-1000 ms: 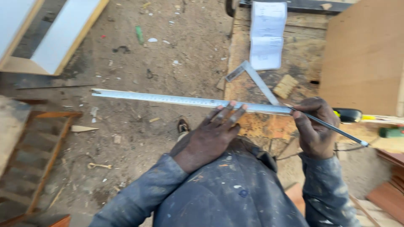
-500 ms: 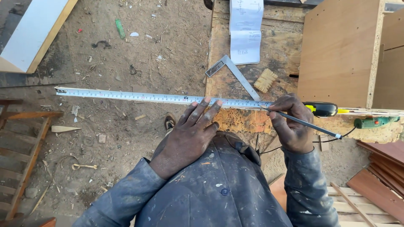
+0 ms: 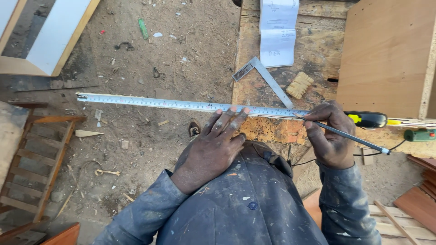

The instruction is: Measuring and marking wooden panels using a tape measure, square, and pencil for furniture construction.

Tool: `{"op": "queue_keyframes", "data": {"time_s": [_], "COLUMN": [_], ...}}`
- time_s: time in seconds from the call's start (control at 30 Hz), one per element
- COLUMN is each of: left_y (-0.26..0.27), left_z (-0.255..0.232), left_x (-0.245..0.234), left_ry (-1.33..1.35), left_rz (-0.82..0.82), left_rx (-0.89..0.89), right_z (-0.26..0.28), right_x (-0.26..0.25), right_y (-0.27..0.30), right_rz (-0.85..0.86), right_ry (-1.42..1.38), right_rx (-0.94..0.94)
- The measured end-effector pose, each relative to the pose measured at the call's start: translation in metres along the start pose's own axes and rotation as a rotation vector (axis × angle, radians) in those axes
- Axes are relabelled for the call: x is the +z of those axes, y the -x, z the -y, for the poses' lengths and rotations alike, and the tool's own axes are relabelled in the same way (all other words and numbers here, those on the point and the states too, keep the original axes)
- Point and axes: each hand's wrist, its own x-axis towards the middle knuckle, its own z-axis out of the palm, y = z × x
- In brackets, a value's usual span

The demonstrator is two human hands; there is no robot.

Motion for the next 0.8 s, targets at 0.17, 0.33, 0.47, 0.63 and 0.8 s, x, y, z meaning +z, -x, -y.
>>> {"op": "queue_keyframes", "data": {"time_s": [0.17, 0.33, 0.47, 0.63, 0.8], "left_y": [-0.003, 0.000, 0.000, -0.001, -0.005], "left_z": [0.000, -0.004, -0.007, -0.007, -0.011], "left_x": [-0.015, -0.009, -0.010, -0.013, -0.020], "left_ry": [0.019, -0.012, -0.067, -0.126, -0.164], "left_rz": [0.034, 0.041, 0.092, 0.096, 0.132], "left_rx": [0.054, 0.042, 0.043, 0.038, 0.022], "right_z": [0.013, 0.007, 0.004, 0.001, 0.010], "right_x": [0.003, 0.000, -0.001, 0.004, -0.002], "right_y": [0.003, 0.009, 0.011, 0.008, 0.003], "right_rz": [0.032, 0.032, 0.024, -0.012, -0.030], "right_ry": [0.205, 0.207, 0.214, 0.113, 0.064], "right_rx": [0.073, 0.102, 0.125, 0.099, 0.106]}}
